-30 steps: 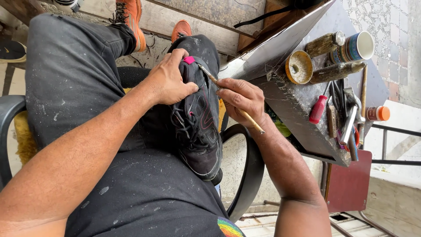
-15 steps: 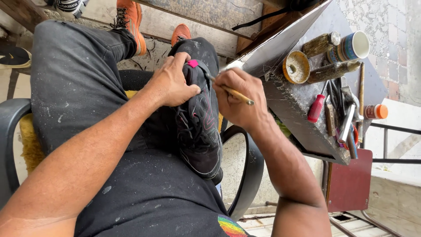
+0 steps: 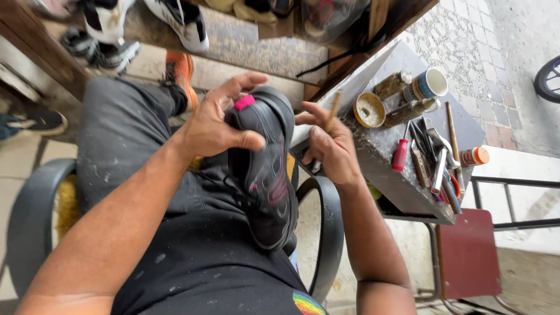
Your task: Applying dye or glue to a black shoe using a small brush at a repair bench
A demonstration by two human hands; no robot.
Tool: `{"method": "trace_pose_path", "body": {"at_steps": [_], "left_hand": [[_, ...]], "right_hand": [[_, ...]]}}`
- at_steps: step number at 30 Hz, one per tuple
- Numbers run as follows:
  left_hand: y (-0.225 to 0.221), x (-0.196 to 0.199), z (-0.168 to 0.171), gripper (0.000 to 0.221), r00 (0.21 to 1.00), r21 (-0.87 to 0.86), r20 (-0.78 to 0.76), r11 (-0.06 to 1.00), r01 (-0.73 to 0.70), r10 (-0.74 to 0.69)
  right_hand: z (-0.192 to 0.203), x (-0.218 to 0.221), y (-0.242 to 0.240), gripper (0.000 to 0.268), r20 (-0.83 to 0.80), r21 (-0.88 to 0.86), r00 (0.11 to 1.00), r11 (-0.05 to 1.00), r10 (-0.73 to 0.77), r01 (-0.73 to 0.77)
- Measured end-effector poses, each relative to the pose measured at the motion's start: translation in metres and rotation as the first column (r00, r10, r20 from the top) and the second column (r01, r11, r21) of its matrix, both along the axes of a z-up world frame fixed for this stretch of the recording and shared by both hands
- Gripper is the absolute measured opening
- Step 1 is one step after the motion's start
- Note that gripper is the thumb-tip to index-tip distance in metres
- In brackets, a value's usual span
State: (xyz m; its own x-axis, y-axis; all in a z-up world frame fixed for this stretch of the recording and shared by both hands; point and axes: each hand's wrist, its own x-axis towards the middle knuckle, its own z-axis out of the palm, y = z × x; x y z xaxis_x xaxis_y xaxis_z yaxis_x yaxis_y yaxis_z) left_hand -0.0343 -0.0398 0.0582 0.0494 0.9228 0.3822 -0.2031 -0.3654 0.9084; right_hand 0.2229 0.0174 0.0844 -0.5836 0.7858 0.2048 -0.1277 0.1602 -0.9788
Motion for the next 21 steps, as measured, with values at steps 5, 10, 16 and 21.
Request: {"method": "trace_pose_path", "body": {"at_steps": [5,10,16,21], "left_hand": [[-0.028,-0.01,0.046,0.091,0.978,0.072,-0.153,0.985,0.156,-0.143],[-0.046,0.009,0.042,0.057,0.946,0.278,-0.28,0.957,-0.085,0.165],[-0.051,0.03,0.025,0.054,0.834,0.402,-0.125,0.796,-0.453,0.538],[-0.048,0.031,0.029,0.088,0.805,0.591,-0.047,0.667,-0.455,0.591]], "right_hand": [[-0.035,-0.026,-0.007,0.049,-0.13,-0.18,0.978,0.966,0.163,-0.185],[-0.035,-0.027,-0.017,0.047,-0.069,-0.158,0.986,0.974,0.151,-0.16],[-0.009,-0.03,-0.039,0.043,-0.015,-0.042,0.999,0.998,0.035,-0.035],[0.033,-0.038,-0.051,0.038,0.057,0.278,0.997,0.96,-0.043,0.025]]}}
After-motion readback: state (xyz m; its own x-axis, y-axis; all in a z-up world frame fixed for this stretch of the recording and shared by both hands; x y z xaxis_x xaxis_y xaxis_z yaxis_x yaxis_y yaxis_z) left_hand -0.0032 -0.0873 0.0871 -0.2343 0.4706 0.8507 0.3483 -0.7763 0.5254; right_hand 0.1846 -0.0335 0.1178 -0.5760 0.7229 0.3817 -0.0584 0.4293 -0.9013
